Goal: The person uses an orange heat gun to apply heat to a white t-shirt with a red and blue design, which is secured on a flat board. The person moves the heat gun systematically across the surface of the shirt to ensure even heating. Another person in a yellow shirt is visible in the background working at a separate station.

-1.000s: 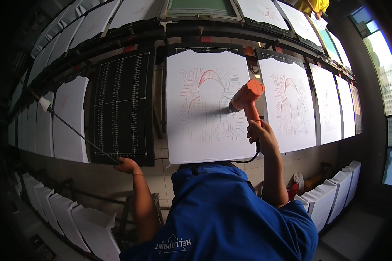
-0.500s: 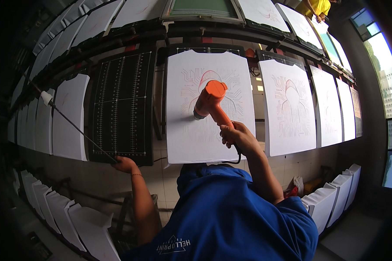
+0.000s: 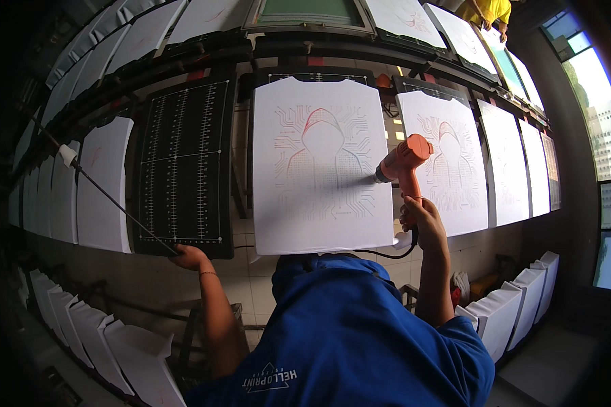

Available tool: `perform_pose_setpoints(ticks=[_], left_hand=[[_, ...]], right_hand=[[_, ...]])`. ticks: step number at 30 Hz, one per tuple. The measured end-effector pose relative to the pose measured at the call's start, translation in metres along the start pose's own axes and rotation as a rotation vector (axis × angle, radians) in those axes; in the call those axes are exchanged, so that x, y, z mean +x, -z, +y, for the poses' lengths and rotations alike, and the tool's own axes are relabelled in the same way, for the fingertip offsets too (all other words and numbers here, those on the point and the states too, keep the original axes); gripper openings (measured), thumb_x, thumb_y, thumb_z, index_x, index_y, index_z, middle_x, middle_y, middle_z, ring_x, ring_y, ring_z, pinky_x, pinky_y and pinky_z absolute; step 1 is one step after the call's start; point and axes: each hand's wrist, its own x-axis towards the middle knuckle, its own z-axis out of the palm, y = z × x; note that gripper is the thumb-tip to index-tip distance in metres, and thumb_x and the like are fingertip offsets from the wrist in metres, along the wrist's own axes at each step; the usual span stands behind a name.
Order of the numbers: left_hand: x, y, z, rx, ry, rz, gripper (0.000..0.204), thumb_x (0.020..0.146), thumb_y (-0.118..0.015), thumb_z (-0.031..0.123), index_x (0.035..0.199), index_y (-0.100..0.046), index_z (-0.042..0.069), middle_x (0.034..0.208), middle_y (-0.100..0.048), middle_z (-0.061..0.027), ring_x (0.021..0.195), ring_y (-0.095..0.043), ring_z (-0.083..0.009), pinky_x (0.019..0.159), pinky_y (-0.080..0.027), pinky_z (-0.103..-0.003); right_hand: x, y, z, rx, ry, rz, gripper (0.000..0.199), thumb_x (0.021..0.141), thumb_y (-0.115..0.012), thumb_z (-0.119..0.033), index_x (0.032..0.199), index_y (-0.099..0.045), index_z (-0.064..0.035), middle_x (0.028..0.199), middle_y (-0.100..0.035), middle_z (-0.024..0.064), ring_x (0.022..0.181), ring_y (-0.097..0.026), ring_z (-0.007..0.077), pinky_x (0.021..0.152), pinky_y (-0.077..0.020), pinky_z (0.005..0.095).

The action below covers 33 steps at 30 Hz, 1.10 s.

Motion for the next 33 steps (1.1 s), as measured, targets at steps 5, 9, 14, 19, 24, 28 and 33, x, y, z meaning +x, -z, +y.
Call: perform_pose_setpoints(ticks=[5,9,14,19,24,28,33], left_hand=[[0.002,0.0,-0.001,-0.033,0.019,0.0,0.052,0.093,-0.043,0.028,0.129,-0.043,-0.009,0.124,-0.053,-0.0297,0.112,-0.057,-0.0425,0.096,-0.047,-0.049],[-0.004,0.006,0.012,0.027,0.023,-0.059,0.057,0.094,-0.042,0.03,0.134,-0.039,-0.01,0.128,-0.051,-0.0305,0.114,-0.057,-0.0416,0.098,-0.047,-0.048],[-0.008,0.012,0.02,0.027,0.046,-0.052,0.057,0.094,-0.042,0.031,0.135,-0.039,-0.009,0.129,-0.05,-0.0311,0.115,-0.056,-0.0419,0.099,-0.046,-0.048],[-0.007,0.006,0.017,0.004,0.015,-0.055,0.055,0.094,-0.041,0.03,0.133,-0.039,-0.009,0.126,-0.052,-0.0301,0.114,-0.057,-0.0415,0.097,-0.047,-0.048],[0.0,0.005,0.002,-0.01,0.036,-0.024,0.054,0.094,-0.042,0.028,0.133,-0.039,-0.009,0.126,-0.053,-0.0309,0.115,-0.056,-0.0421,0.098,-0.046,-0.047],[-0.008,0.006,0.016,0.011,0.051,-0.022,0.054,0.094,-0.043,0.028,0.134,-0.039,-0.009,0.126,-0.052,-0.0309,0.115,-0.056,-0.0424,0.098,-0.046,-0.047],[-0.009,0.009,0.022,0.005,0.021,-0.042,0.055,0.094,-0.043,0.029,0.132,-0.04,-0.01,0.125,-0.053,-0.0316,0.111,-0.058,-0.0428,0.096,-0.048,-0.047]], right_hand=[[-0.003,-0.056,-0.007,0.039,-0.049,-0.225,0.03,0.092,-0.064,-0.028,0.103,-0.056,-0.0013,0.076,-0.055,0.0021,0.062,-0.055,0.0104,0.052,-0.0448,0.0238],[0.003,-0.101,-0.003,-0.071,-0.06,-0.447,0.029,0.092,-0.064,-0.029,0.097,-0.054,-0.0018,0.077,-0.055,0.0028,0.064,-0.055,0.0104,0.054,-0.0459,0.0252],[0.004,-0.085,0.004,-0.057,-0.075,-0.422,0.032,0.092,-0.064,-0.03,0.097,-0.054,-0.0008,0.076,-0.054,0.003,0.062,-0.054,0.0103,0.054,-0.0456,0.0252],[-0.007,-0.014,0.013,0.037,-0.06,-0.124,0.037,0.092,-0.063,-0.029,0.113,-0.056,0.0011,0.075,-0.054,0.0018,0.06,-0.054,0.0103,0.05,-0.0436,0.0243],[-0.019,0.006,0.007,0.08,-0.011,-0.002,0.028,0.092,-0.063,-0.028,0.098,-0.056,-0.0021,0.076,-0.056,0.0026,0.061,-0.057,0.0113,0.05,-0.0444,0.0236],[-0.023,-0.02,0.0,0.113,-0.033,-0.076,0.028,0.092,-0.064,-0.028,0.098,-0.056,-0.0018,0.076,-0.056,0.003,0.062,-0.058,0.0113,0.051,-0.0446,0.0234],[-0.021,-0.077,-0.002,0.004,-0.073,-0.303,0.028,0.093,-0.062,-0.03,0.094,-0.055,-0.0028,0.077,-0.055,0.0025,0.065,-0.058,0.0113,0.055,-0.0462,0.0246]])
